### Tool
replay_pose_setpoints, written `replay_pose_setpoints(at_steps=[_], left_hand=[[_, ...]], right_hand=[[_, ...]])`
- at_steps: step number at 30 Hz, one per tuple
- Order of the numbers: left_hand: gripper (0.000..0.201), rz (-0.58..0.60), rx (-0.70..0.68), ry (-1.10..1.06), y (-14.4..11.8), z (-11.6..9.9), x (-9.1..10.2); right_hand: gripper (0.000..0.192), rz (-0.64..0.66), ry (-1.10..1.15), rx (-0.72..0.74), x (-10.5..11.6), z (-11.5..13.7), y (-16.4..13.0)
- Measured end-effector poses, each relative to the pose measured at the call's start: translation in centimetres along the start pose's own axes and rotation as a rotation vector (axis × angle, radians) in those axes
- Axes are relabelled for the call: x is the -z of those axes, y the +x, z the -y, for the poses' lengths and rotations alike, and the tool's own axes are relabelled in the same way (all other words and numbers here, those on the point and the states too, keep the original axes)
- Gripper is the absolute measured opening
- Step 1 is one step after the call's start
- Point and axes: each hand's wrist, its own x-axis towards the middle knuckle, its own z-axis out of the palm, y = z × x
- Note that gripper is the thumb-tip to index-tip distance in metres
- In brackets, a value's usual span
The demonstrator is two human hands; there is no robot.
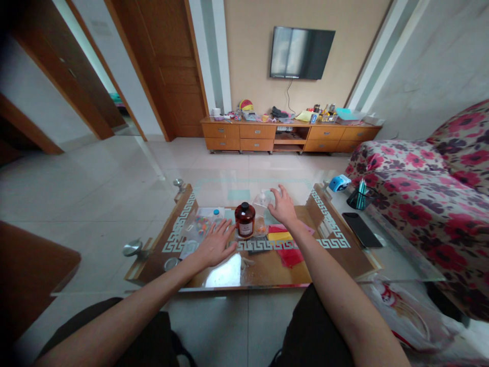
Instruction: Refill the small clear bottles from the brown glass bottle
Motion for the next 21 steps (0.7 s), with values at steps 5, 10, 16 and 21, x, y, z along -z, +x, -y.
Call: replay_pose_setpoints(at_steps=[5, 10, 16, 21], left_hand=[[0.071, -0.002, -0.006, 0.02, -0.03, -0.08, 0.03], [0.07, -0.006, -0.006, 0.018, -0.03, -0.08, -0.02], [0.071, -0.001, -0.01, 0.01, -0.03, -0.06, 0.09], [0.071, -0.005, -0.006, -0.001, -0.05, -0.04, 0.08]], right_hand=[[0.068, -0.009, 0.006, -0.001, -0.1, -0.08, -0.07], [0.068, -0.004, 0.012, 0.0, 0.03, 0.0, -0.03], [0.067, -0.006, 0.004, -0.004, 0.06, 0.08, -0.05], [0.068, -0.007, 0.013, 0.004, 0.12, 0.13, -0.03]])
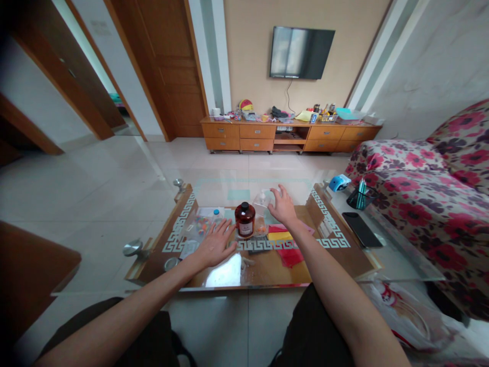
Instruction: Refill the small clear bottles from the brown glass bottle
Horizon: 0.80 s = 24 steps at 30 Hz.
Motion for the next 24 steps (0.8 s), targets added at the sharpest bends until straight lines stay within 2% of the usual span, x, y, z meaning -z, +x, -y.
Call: replay_pose_setpoints(at_steps=[7, 24], left_hand=[[0.071, -0.003, -0.001, -0.002, -0.1, -0.03, 0.16], [0.071, -0.004, 0.009, -0.001, -0.21, -0.09, 0.26]], right_hand=[[0.069, 0.036, -0.019, -0.017, -0.02, 0.0, 0.09], [0.066, -0.009, -0.004, -0.009, -0.04, 0.23, -0.05]])
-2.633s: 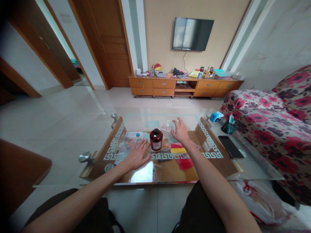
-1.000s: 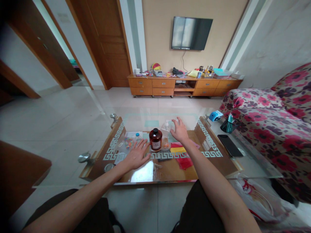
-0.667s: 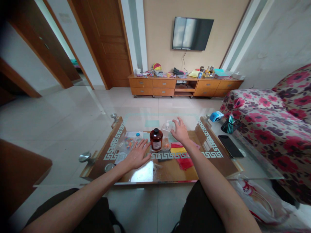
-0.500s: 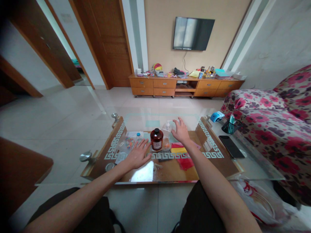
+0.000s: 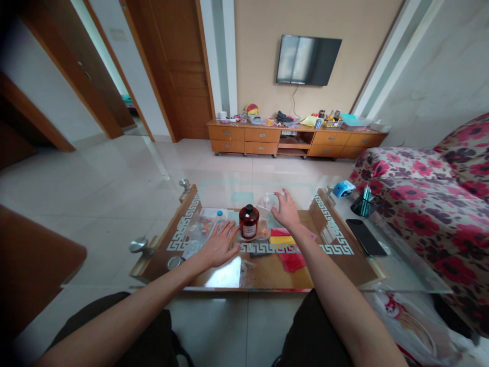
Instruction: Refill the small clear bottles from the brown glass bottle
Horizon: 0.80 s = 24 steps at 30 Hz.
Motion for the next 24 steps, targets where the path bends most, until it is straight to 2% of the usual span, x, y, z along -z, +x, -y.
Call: replay_pose_setpoints(at_steps=[10, 15, 19, 24], left_hand=[[0.072, 0.0, 0.022, -0.037, -0.4, 0.2, 0.5], [0.074, -0.001, 0.016, -0.023, -0.6, 0.5, 0.6], [0.073, -0.011, 0.011, -0.029, -0.8, 0.6, 0.6], [0.073, -0.017, 0.005, -0.032, -0.8, 0.7, 0.5]], right_hand=[[0.064, 0.0, -0.012, -0.001, 0.1, 0.5, 0.2], [0.064, 0.007, -0.002, 0.066, 0.1, 0.9, 0.3], [0.064, 0.054, -0.008, 0.136, 0.4, 2.6, 0.2], [0.064, 0.118, -0.011, 0.218, 1.1, 6.0, -0.2]])
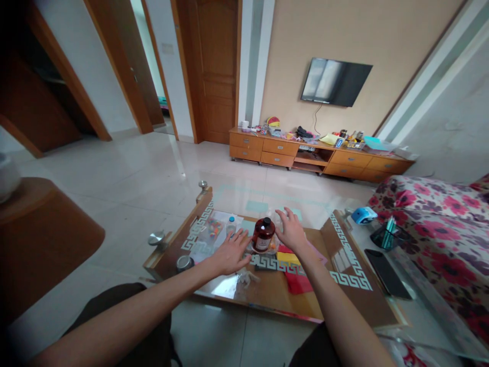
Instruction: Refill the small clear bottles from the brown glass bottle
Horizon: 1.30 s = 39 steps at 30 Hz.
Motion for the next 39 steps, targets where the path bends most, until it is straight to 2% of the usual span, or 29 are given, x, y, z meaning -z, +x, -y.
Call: replay_pose_setpoints(at_steps=[6, 25, 31, 35, 39], left_hand=[[0.074, -0.005, 0.009, -0.007, 0.0, 0.0, -0.1], [0.075, 0.002, 0.01, 0.006, 0.2, -0.2, 0.0], [0.074, 0.011, 0.006, 0.005, 0.3, -0.2, -0.1], [0.071, 0.019, -0.004, 0.002, 0.4, -0.3, -0.1], [0.071, 0.067, -0.073, 0.013, 0.9, 0.7, 1.6]], right_hand=[[0.06, 0.012, -0.007, 0.022, 0.3, 2.1, 0.1], [0.064, 0.045, -0.058, 0.014, 0.8, 2.6, -0.2], [0.065, 0.072, -0.043, 0.056, 1.1, 1.6, 0.0], [0.067, 0.066, -0.07, 0.008, 1.3, 0.1, 0.0], [0.069, 0.074, -0.086, -0.015, 1.4, -1.2, 0.0]])
